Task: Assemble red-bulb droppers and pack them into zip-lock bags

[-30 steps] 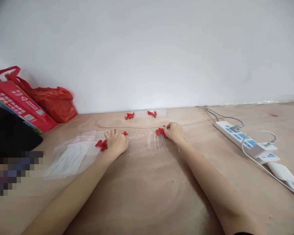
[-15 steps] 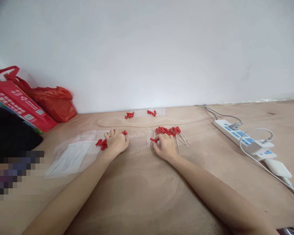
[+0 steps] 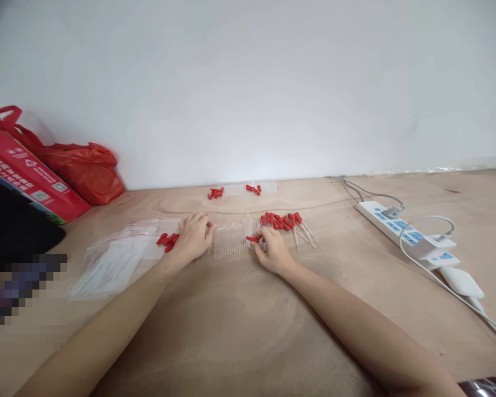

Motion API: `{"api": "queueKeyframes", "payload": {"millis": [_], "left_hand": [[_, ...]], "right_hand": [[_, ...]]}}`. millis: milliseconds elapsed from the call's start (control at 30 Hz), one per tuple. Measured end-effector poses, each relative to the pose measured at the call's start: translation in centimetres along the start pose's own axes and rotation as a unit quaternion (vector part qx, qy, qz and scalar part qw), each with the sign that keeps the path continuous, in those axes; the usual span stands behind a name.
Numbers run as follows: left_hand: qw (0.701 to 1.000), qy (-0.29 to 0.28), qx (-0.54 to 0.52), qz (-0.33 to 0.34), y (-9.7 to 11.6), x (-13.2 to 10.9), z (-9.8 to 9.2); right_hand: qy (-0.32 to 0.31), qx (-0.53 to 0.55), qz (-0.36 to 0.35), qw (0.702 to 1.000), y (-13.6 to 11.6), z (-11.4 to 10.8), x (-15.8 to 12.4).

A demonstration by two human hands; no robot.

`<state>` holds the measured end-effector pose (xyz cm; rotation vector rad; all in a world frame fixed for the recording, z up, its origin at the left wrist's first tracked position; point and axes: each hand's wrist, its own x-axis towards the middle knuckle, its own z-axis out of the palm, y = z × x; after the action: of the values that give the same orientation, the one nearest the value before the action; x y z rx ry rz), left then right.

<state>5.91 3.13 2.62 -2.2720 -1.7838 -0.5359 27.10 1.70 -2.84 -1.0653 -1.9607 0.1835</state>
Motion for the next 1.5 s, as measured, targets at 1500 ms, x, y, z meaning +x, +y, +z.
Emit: {"api": "queueKeyframes", "payload": {"millis": [1500], "left_hand": [[0.902, 0.142, -0.163, 0.375, -0.3, -5.0, 1.9]], "right_hand": [[-0.073, 0.156, -0.139, 0.975, -2.2, 0.5, -0.8]]}}
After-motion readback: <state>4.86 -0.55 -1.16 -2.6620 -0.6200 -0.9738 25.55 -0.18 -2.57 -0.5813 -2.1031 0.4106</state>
